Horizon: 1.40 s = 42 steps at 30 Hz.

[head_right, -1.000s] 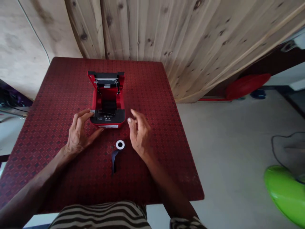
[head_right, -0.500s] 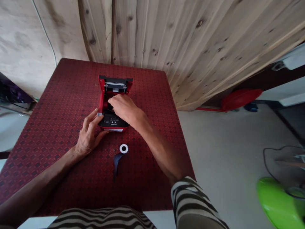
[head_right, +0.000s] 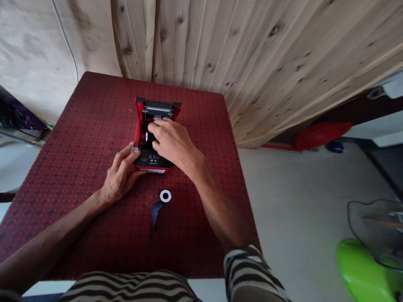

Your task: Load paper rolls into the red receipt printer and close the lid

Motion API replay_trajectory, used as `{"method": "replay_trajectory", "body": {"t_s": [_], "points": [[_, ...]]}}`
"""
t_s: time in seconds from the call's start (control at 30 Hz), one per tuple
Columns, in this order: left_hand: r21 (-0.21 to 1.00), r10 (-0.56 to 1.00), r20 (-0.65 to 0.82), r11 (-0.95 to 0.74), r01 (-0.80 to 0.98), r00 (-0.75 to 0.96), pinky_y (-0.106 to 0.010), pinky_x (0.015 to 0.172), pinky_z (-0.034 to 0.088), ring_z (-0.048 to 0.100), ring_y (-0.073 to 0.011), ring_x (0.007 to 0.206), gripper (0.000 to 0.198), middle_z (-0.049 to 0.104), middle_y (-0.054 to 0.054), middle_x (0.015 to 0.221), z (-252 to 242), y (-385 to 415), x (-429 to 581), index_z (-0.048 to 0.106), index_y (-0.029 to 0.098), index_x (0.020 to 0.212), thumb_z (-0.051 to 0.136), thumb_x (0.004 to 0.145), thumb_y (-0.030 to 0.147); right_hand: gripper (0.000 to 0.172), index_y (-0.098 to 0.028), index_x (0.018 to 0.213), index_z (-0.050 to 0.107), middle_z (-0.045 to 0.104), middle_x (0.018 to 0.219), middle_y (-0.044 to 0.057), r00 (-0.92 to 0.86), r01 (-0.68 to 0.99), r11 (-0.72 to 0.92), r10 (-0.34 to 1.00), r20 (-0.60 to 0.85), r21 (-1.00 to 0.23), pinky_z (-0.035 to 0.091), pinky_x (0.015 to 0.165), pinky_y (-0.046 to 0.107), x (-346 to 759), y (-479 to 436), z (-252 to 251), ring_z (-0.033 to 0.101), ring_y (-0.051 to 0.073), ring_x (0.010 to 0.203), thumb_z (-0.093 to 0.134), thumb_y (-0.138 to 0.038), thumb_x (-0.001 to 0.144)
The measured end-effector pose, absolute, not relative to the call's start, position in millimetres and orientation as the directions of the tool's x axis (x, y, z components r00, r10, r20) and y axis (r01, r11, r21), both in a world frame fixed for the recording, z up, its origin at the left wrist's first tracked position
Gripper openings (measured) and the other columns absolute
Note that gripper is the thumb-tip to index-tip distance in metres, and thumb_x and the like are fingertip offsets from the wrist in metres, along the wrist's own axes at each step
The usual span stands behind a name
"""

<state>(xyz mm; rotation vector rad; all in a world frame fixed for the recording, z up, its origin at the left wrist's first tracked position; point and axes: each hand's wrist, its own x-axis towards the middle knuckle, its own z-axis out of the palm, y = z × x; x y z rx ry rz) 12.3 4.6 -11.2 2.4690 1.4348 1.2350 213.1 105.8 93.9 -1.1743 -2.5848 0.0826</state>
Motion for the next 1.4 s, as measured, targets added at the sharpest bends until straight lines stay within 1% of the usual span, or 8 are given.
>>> {"method": "replay_trajectory", "body": {"t_s": [0.2, 0.4, 0.73, 0.9, 1.0, 1.07, 1.17, 1.4], "points": [[0.38, 0.735, 0.628, -0.576, 0.724, 0.255, -0.042, 0.107, 0.064, 0.063, -0.0298, 0.139, 0.069, 0.055, -0.019, 0.153, -7.2, 5.4, 13.0, 0.038, 0.026, 0.158, 0.073, 0.098, 0.034, 0.022, -0.023, 0.107, 0.07, 0.077, 0.104, 0.003, -0.324, 0.569, 0.562, 0.825, 0.463, -0.601, 0.06, 0.085, 0.037, 259.5, 65.9, 106.7, 0.072, 0.02, 0.093, 0.076, -0.021, 0.086], [0.359, 0.723, 0.631, -0.593, 0.72, 0.281, -0.044, 0.112, 0.061, 0.06, -0.031, 0.143, 0.07, 0.054, -0.021, 0.154, -6.4, 7.1, 11.3, 0.04, 0.024, 0.156, 0.074, 0.097, 0.036, 0.035, -0.025, 0.11, 0.065, 0.078, 0.114, 0.005, -0.025, 0.285, 0.204, 0.978, 0.205, -0.937, 0.063, 0.091, 0.041, 315.9, 14.0, 41.6, 0.076, 0.022, 0.101, 0.082, -0.035, 0.082], [0.37, 0.708, 0.647, -0.617, 0.695, 0.284, -0.052, 0.122, 0.05, 0.053, -0.0318, 0.149, 0.065, 0.054, -0.018, 0.154, -7.0, 10.6, 11.2, 0.043, 0.025, 0.155, 0.07, 0.1, 0.044, 0.036, -0.023, 0.113, 0.075, 0.079, 0.11, 0.005, 0.107, 0.394, 0.124, 0.978, 0.179, -0.911, 0.062, 0.089, 0.041, 323.7, 0.2, -25.9, 0.075, 0.021, 0.097, 0.082, -0.037, 0.081], [0.375, 0.702, 0.652, -0.626, 0.684, 0.285, -0.051, 0.124, 0.048, 0.053, -0.0311, 0.149, 0.066, 0.055, -0.017, 0.154, -6.6, 11.2, 11.0, 0.043, 0.025, 0.155, 0.069, 0.1, 0.05, 0.058, -0.027, 0.133, 0.068, 0.074, 0.13, 0.009, 0.149, 0.519, 0.157, 0.951, 0.27, -0.84, 0.064, 0.091, 0.045, 329.0, -22.8, -11.0, 0.074, 0.025, 0.108, 0.087, -0.036, 0.079], [0.392, 0.72, 0.633, -0.615, 0.685, 0.285, -0.051, 0.124, 0.047, 0.051, -0.0318, 0.15, 0.066, 0.054, -0.017, 0.155, -7.8, 11.2, 10.9, 0.043, 0.025, 0.155, 0.067, 0.1, 0.053, 0.036, -0.029, 0.124, 0.072, 0.077, 0.116, 0.006, 0.27, 0.655, 0.12, 0.885, 0.379, -0.746, 0.063, 0.094, 0.046, 321.6, -56.3, 8.0, 0.074, 0.024, 0.103, 0.08, -0.031, 0.089], [0.391, 0.721, 0.629, -0.617, 0.683, 0.291, -0.052, 0.125, 0.047, 0.051, -0.0322, 0.15, 0.067, 0.053, -0.018, 0.155, -8.2, 11.3, 10.9, 0.043, 0.025, 0.155, 0.067, 0.1, 0.053, 0.021, -0.03, 0.113, 0.076, 0.079, 0.108, 0.004, 0.139, 0.635, 0.158, 0.939, 0.314, -0.756, 0.064, 0.092, 0.044, 308.1, -74.9, 14.0, 0.075, 0.022, 0.097, 0.078, -0.028, 0.092], [0.389, 0.713, 0.639, -0.623, 0.679, 0.288, -0.051, 0.124, 0.047, 0.052, -0.0323, 0.15, 0.067, 0.054, -0.017, 0.154, -7.9, 11.1, 11.0, 0.042, 0.024, 0.156, 0.068, 0.1, 0.051, 0.042, -0.029, 0.132, 0.071, 0.077, 0.13, 0.008, -0.115, 0.551, 0.251, 0.967, 0.226, -0.796, 0.062, 0.102, 0.047, 282.2, -83.8, 5.3, 0.074, 0.024, 0.117, 0.077, -0.019, 0.091], [0.387, 0.719, 0.636, -0.612, 0.69, 0.281, -0.052, 0.122, 0.051, 0.054, -0.0328, 0.148, 0.065, 0.054, -0.019, 0.155, -8.0, 9.1, 10.8, 0.043, 0.023, 0.155, 0.071, 0.1, 0.042, 0.029, -0.025, 0.12, 0.072, 0.08, 0.118, 0.007, -0.195, 0.507, 0.328, 0.944, 0.265, -0.797, 0.061, 0.101, 0.047, 260.4, -68.9, -2.7, 0.075, 0.023, 0.113, 0.069, -0.014, 0.093]]}}
